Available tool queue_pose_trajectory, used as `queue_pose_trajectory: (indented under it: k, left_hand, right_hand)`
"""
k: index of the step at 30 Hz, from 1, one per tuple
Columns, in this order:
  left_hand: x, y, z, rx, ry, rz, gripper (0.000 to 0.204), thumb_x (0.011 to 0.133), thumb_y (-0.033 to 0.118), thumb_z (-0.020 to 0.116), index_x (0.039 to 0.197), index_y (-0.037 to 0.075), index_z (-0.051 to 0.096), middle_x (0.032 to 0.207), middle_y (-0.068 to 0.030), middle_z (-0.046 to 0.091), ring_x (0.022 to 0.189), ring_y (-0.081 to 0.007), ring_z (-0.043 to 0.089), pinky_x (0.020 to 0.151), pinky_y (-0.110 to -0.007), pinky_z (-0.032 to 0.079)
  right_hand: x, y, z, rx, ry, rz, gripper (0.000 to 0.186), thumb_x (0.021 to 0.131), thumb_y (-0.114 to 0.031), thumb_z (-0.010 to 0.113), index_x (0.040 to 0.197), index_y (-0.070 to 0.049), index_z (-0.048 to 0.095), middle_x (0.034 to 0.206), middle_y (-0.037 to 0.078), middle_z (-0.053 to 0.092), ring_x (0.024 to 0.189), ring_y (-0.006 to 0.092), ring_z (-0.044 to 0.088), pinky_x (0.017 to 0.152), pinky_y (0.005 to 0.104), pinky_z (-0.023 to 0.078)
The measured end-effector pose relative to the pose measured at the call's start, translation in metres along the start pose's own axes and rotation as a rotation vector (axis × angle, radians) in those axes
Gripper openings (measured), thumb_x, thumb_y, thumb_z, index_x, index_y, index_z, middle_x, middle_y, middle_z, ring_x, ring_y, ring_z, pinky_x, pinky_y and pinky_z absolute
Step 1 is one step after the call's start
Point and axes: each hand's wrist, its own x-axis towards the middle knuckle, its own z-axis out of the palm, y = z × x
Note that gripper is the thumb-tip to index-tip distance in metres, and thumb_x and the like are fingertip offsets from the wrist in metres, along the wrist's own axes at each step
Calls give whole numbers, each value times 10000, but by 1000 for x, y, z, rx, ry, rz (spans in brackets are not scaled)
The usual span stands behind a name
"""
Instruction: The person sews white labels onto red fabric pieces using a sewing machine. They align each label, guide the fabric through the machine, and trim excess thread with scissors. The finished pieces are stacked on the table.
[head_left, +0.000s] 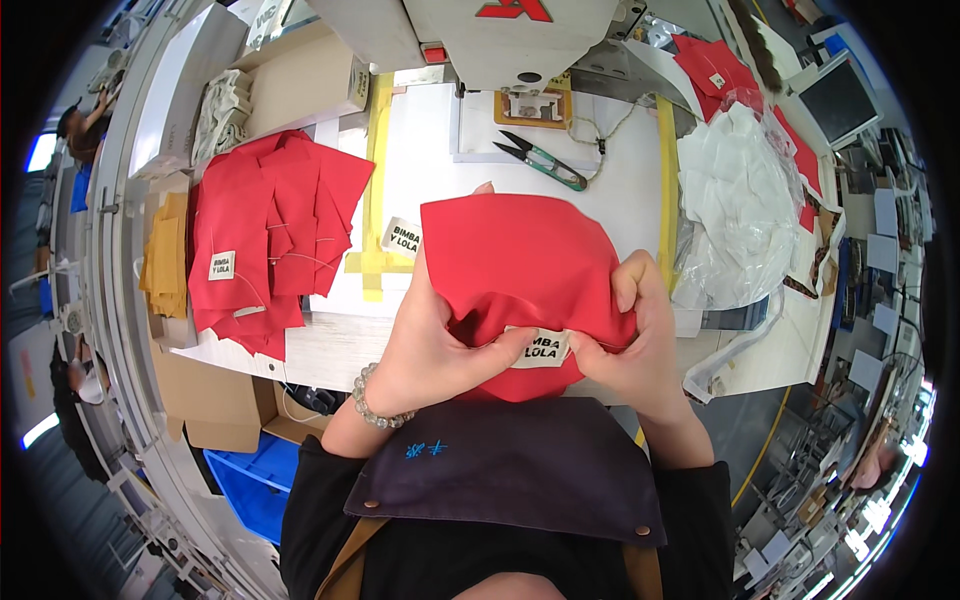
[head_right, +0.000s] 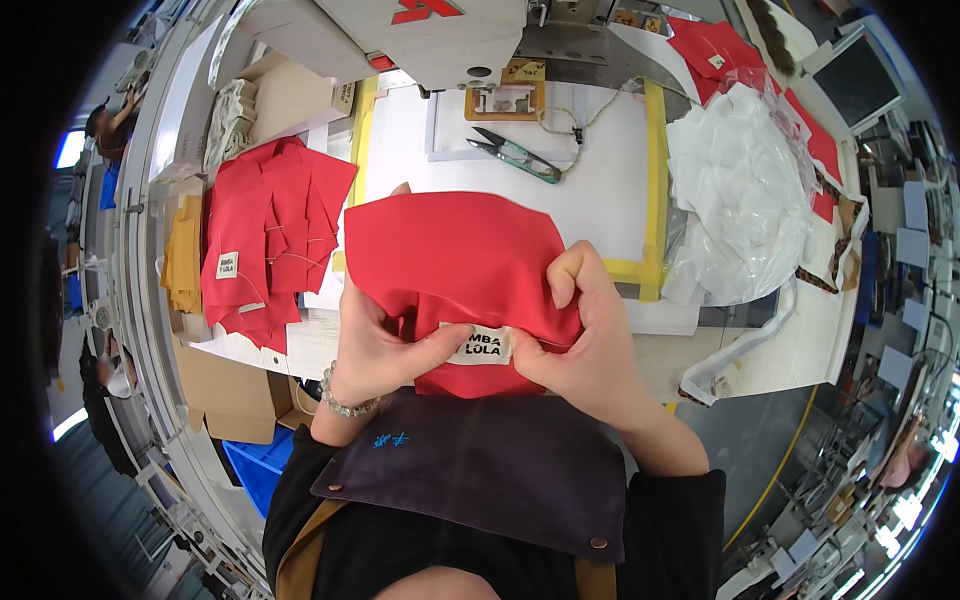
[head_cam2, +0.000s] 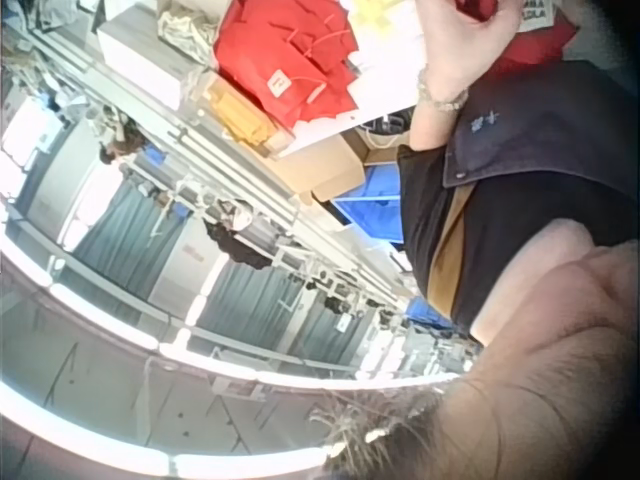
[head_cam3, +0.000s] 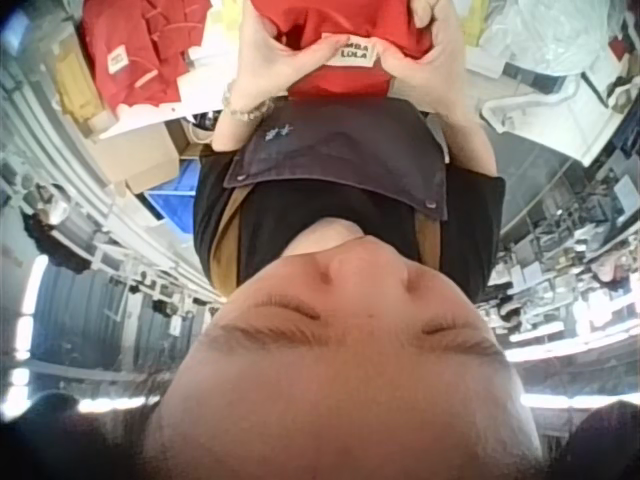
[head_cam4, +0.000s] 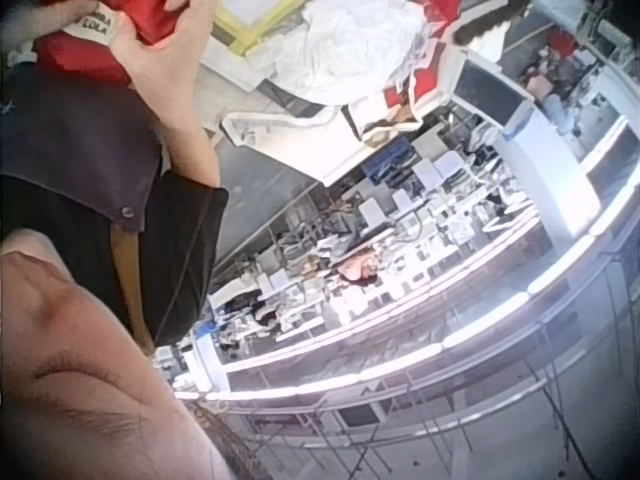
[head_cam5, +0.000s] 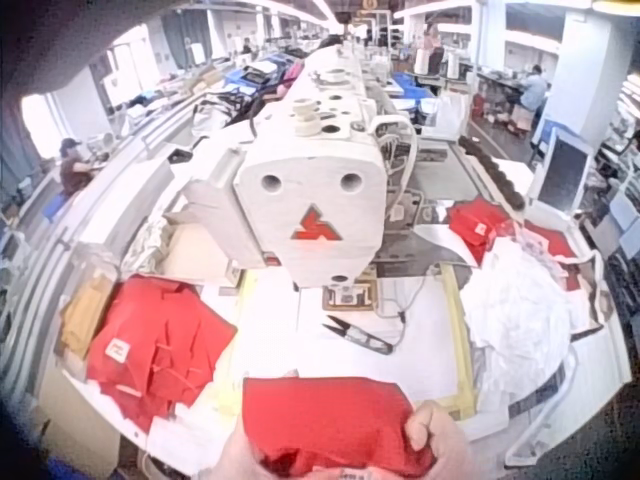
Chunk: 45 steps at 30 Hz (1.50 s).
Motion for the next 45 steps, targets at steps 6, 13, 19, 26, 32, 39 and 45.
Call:
queue_pose_trajectory:
  k: [6, 13, 19, 26, 32, 39, 45]
  left_hand:
    - [10, -6, -3, -115, 75, -62, 918, 707, -35, 769, 1458, -15, 240, 1474, -150, 359, 1317, -204, 419, 1090, -364, 358]
    - [4, -9, -11, -169, 79, -126, 884, 715, -45, 780, 1435, -10, 267, 1304, -107, 509, 1226, -182, 502, 1035, -339, 426]
    - [2, -4, -8, -196, 111, -136, 854, 716, -46, 776, 1416, -8, 289, 1295, -108, 513, 1211, -183, 512, 1027, -345, 435]
    - [2, -3, -8, -174, 104, -136, 857, 716, -27, 779, 1418, -12, 289, 1301, -105, 506, 1219, -182, 499, 1034, -349, 418]
    - [2, -3, -5, -160, 93, -110, 845, 717, -24, 764, 1417, -13, 292, 1296, -99, 500, 1221, -177, 485, 1044, -342, 396]
    - [1, -5, -3, -46, 73, -27, 802, 710, -17, 753, 1387, -19, 323, 1279, -97, 500, 1205, -172, 485, 1035, -335, 393]
    - [2, -7, -2, -90, 99, -115, 749, 721, 3, 764, 1354, -23, 365, 1249, -102, 515, 1182, -177, 500, 1015, -338, 412]
  right_hand:
    - [-12, 3, 10, -372, 100, -224, 410, 746, 36, 736, 892, -78, 371, 848, 30, 405, 732, 98, 425, 656, 230, 400]
    - [3, 3, 2, 139, -14, 67, 479, 732, 37, 750, 972, -89, 356, 951, 22, 407, 887, 86, 462, 815, 232, 441]
    - [5, 1, 1, 281, -44, 205, 473, 725, 24, 733, 1011, -78, 371, 1003, 36, 408, 967, 87, 448, 864, 252, 442]
    - [5, -1, 2, 312, -28, 242, 457, 722, 24, 716, 997, -88, 368, 999, 31, 408, 957, 88, 440, 866, 248, 427]
    - [5, -3, 2, 117, -41, 140, 452, 700, 23, 694, 945, -105, 336, 929, 9, 335, 873, 103, 352, 837, 223, 338]
    - [3, 2, 8, 61, -24, 103, 434, 680, -4, 675, 910, -106, 321, 889, 0, 284, 828, 110, 303, 811, 214, 297]
    - [10, 6, 2, 322, -36, 261, 425, 674, -27, 679, 894, -105, 323, 873, -5, 302, 814, 97, 304, 785, 213, 311]
